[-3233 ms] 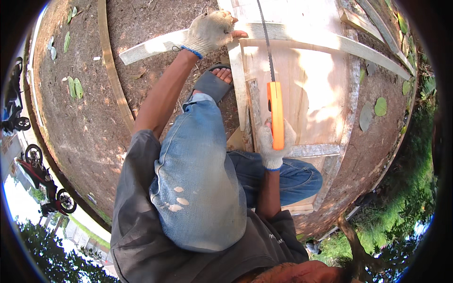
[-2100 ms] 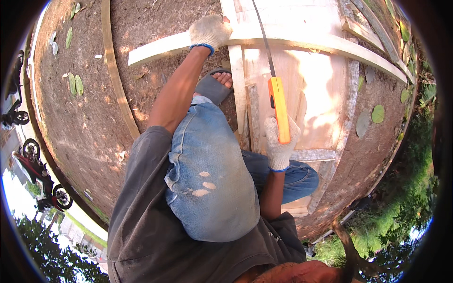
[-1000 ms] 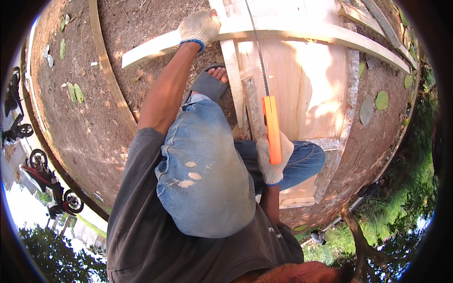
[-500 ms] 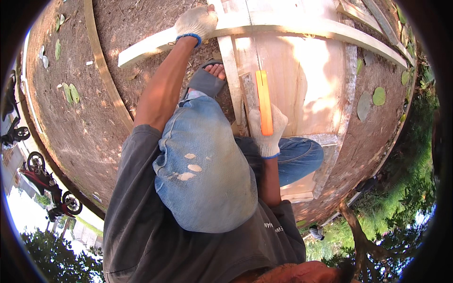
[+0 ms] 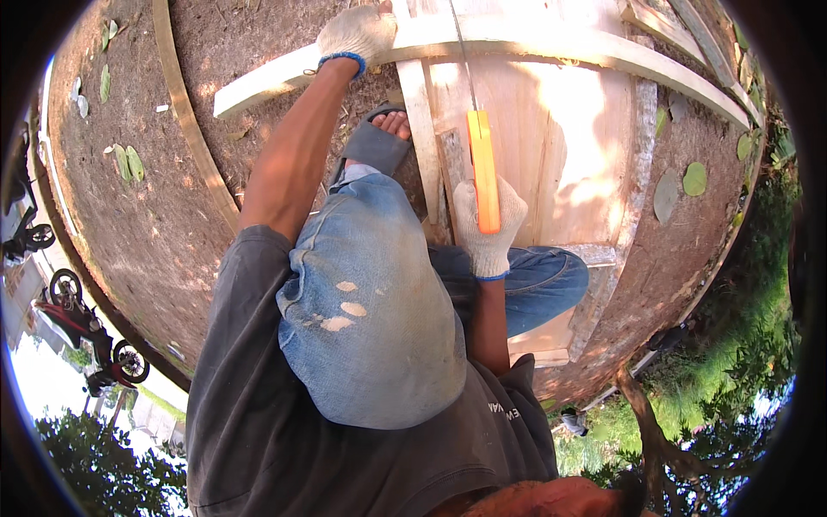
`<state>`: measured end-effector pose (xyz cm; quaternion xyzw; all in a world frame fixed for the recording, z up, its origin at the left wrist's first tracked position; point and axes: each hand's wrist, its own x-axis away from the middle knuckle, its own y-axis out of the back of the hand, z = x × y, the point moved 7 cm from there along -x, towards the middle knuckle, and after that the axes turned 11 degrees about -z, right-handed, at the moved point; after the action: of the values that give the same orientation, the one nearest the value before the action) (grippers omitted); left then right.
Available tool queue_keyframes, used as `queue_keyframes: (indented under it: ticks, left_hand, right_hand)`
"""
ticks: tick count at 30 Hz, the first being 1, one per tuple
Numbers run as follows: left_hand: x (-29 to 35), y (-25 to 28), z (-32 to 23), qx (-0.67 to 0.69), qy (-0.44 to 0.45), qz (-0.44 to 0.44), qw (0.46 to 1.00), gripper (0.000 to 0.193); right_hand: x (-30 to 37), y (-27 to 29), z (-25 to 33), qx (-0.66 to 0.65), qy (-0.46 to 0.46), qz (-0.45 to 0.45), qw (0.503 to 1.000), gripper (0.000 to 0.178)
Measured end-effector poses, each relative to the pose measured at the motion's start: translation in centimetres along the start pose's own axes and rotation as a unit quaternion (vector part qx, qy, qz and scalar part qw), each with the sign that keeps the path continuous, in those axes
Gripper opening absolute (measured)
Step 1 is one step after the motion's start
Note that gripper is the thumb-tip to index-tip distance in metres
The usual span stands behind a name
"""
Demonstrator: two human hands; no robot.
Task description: The person hammers nails into a wooden frame using a hammer, then uses a hand saw to cut a wooden plank. The person wears gloves and sandals while working outdoors on a dirt surface.
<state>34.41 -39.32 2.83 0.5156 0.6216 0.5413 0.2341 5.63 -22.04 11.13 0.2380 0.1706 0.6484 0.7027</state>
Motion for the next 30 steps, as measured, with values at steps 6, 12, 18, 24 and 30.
queue_keyframes:
  ticks: [6, 12, 18, 24, 30]
  left_hand:
    - [-0.5, -2.2, 1.7, -0.036, 0.027, 0.022, 0.999, 0.054]
    - [-1.1, -3.5, 3.1, -0.014, 0.004, -0.029, 0.999, 0.059]
    - [0.3, -0.3, 0.2, 0.005, 0.058, -0.002, 0.998, 0.049]
    - [-1.7, -3.1, 3.3, -0.046, 0.017, 0.04, 0.998, 0.061]
    - [-0.4, 0.0, 1.6, 0.009, 0.047, -0.038, 0.998, 0.056]
  right_hand:
    - [6.8, 6.0, 2.4, 0.031, -0.003, 0.01, 0.999, 0.016]
    - [-2.1, -2.2, -0.2, -0.008, 0.028, -0.009, 1.0, 0.022]
    - [7.3, 5.1, 2.1, 0.038, 0.016, -0.002, 0.999, 0.015]
    - [-3.2, -3.9, -1.9, -0.025, 0.03, -0.007, 0.999, 0.018]
    - [5.8, 2.6, 0.0, 0.076, 0.047, 0.017, 0.996, 0.016]
